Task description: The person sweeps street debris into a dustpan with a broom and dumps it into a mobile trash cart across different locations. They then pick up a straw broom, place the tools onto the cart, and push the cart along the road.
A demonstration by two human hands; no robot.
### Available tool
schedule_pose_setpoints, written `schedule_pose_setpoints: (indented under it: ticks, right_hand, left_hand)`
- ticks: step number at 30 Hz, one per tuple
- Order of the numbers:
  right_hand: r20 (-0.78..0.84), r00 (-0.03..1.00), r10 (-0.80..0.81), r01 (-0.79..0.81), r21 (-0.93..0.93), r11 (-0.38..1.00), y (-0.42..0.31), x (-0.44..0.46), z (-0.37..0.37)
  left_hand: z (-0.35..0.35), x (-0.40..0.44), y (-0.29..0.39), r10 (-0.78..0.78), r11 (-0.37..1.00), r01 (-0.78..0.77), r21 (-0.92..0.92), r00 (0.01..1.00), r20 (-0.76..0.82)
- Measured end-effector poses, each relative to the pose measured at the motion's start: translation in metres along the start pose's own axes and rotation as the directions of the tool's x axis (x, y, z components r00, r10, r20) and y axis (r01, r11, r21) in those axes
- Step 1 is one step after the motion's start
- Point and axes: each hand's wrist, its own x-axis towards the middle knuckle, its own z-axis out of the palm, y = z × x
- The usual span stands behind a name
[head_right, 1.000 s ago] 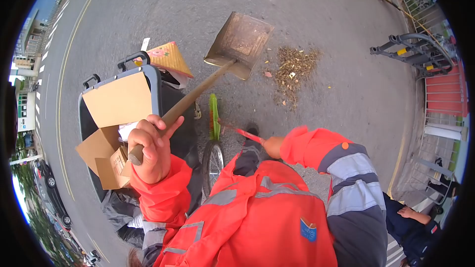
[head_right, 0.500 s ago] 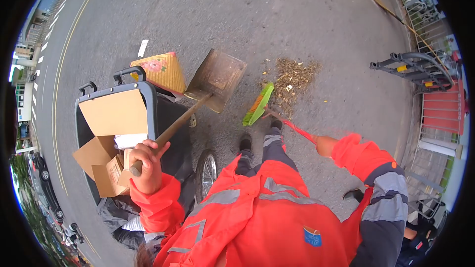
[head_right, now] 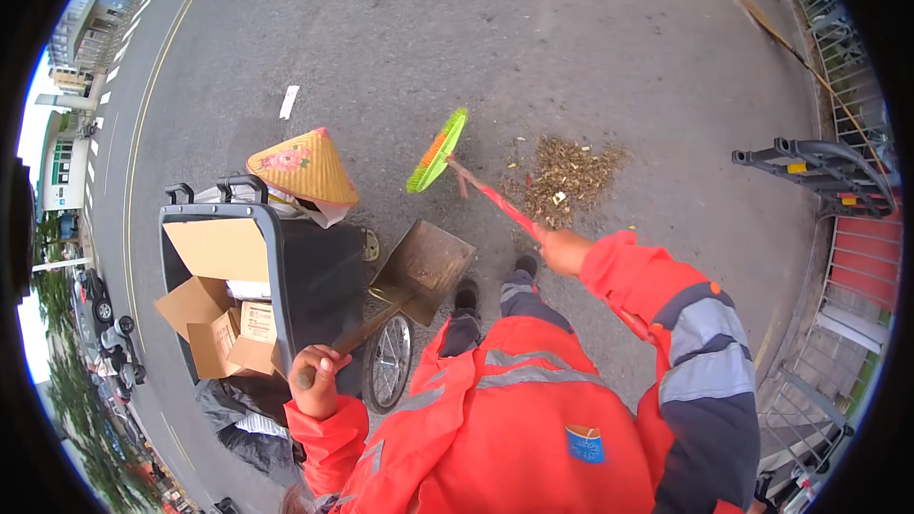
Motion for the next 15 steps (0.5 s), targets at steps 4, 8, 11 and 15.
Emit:
schedule_pose_setpoints:
  ticks: [4,8,11,15]
  right_hand:
    - [0.057,0.998,-0.024,0.020,0.071,0.997,-0.012,0.088,0.017]
    - [0.145,0.988,0.045,-0.072,0.187,0.980,0.022,0.127,0.031]
    - [0.127,0.991,0.053,-0.054,0.011,0.998,0.077,0.083,0.015]
    - [0.168,0.947,0.272,-0.289,0.084,0.954,0.112,-0.030,-0.028]
  left_hand:
    - [0.021,-0.007,-0.024,-0.040,0.997,0.042,0.066,0.999,-0.032]
    - [0.025,-0.004,-0.048,-0.061,0.993,0.063,0.100,0.998,-0.021]
    - [0.026,0.000,-0.060,-0.064,0.993,0.061,0.105,0.998,0.029]
    - [0.041,0.023,-0.065,-0.087,0.991,0.077,0.113,0.993,0.085]
